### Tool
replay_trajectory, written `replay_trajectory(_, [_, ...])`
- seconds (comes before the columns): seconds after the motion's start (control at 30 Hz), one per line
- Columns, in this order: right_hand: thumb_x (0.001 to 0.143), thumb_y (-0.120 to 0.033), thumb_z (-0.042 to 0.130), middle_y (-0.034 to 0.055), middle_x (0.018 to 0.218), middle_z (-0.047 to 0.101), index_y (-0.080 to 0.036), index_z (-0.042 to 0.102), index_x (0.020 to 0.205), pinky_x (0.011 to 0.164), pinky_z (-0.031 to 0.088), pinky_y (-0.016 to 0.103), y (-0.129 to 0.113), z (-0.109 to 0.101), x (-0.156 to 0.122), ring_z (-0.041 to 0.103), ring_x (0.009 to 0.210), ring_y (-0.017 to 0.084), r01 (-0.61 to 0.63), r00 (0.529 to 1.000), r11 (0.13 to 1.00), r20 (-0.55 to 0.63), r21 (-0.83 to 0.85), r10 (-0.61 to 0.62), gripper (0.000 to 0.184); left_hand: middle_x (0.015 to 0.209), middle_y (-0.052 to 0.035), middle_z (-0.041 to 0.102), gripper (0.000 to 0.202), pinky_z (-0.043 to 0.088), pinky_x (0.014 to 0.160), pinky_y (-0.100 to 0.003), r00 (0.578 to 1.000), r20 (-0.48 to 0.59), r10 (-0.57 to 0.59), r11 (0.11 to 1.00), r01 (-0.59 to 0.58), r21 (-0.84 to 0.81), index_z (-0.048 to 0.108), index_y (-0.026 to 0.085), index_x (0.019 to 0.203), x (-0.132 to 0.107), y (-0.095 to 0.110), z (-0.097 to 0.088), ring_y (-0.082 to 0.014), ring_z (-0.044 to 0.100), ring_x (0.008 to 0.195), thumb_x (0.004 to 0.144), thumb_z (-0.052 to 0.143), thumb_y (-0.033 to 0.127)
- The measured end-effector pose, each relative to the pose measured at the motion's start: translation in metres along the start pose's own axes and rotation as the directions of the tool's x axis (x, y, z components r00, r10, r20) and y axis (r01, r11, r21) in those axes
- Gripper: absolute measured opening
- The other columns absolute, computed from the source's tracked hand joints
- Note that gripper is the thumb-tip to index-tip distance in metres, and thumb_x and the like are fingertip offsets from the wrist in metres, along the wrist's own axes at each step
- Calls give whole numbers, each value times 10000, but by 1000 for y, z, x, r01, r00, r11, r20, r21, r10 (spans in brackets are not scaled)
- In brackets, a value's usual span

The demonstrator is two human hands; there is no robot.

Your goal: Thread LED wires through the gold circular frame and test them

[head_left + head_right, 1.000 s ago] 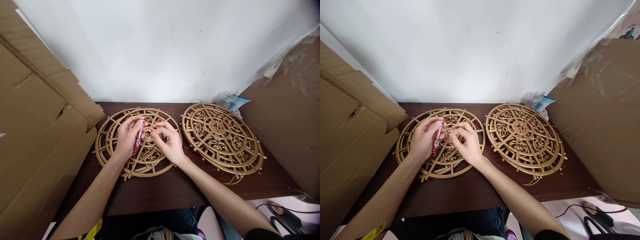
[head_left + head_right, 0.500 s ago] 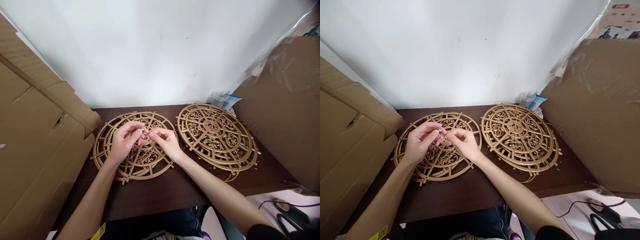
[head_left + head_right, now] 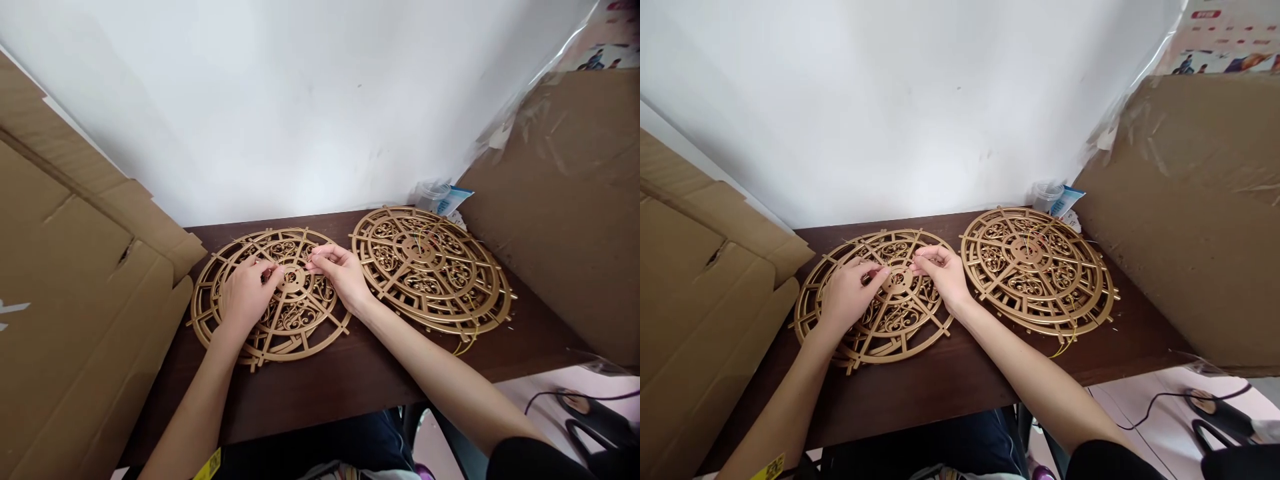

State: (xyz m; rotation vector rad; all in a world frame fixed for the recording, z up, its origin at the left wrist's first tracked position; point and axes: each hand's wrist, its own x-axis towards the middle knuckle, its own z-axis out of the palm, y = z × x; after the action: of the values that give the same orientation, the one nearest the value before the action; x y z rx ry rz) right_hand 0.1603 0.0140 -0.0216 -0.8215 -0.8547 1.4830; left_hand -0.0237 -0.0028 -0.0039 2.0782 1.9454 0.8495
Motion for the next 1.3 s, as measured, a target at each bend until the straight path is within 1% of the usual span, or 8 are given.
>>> replay_trajectory(0.13, [600,-288,862,-11,745,685,-157,685,775,674,590,241,-1,0,-1,686,648,106,1,1000,1000,16,-5,-1,281,892,-41,660,310,352,613,-297,997,75,21,989,-31,146,760,255,883,-3,7,2,-217,597,824,872,560,491])
replay_trajectory(0.3, [626,-299,844,-13,745,680,-163,682,788,669,588,240,-1,0,-1,690,645,108,14,1000,1000,23,-19,-14,267,922,-25,672,239,399,676,-313,987,102,128,977,-143,159,752,261,879,-4,6,8,-217,607,907,897,550,388])
replay_trajectory(0.53, [652,-327,832,-16,718,681,-166,675,818,666,589,233,-1,-1,-1,689,643,105,37,999,999,18,-11,-37,279,938,-17,703,207,413,650,-304,989,97,113,993,-117,32,743,262,842,-2,2,9,-210,624,873,872,583,390])
replay_trajectory(0.77, [643,-352,843,-21,743,660,-169,656,796,677,599,245,0,-1,-1,698,670,114,52,999,999,17,-11,-51,303,912,-12,746,191,470,738,-291,997,32,71,980,-64,-187,723,222,866,0,-4,10,-176,647,789,836,607,370])
replay_trajectory(1.03, [658,-337,839,-14,724,669,-173,631,779,726,619,295,1,0,-3,724,717,151,43,997,998,61,-54,-40,291,763,-3,720,202,429,585,-248,999,6,46,959,-42,-279,726,184,825,1,1,2,-120,553,582,811,624,358])
replay_trajectory(1.1, [671,-305,833,-4,791,691,-188,634,850,771,617,321,1,0,-3,733,790,171,72,994,997,85,-37,-68,293,723,0,700,196,410,549,-240,999,-14,49,949,-51,-311,719,175,811,0,3,1,-109,515,547,814,628,349])
replay_trajectory(1.2, [683,-271,821,27,1059,703,-235,631,1003,883,592,374,1,-2,-4,718,964,197,144,980,988,143,-49,-136,373,710,-1,684,183,407,541,-234,995,-51,80,934,-93,-344,707,167,798,-1,7,-1,-103,507,548,825,627,329])
replay_trajectory(1.3, [750,-279,768,53,1259,640,-250,665,1027,1007,520,408,2,-3,-5,640,1148,211,287,946,926,224,-244,-235,297,732,-9,684,178,415,551,-234,986,-77,147,924,-165,-345,699,166,800,-2,9,0,-107,529,572,846,616,316])
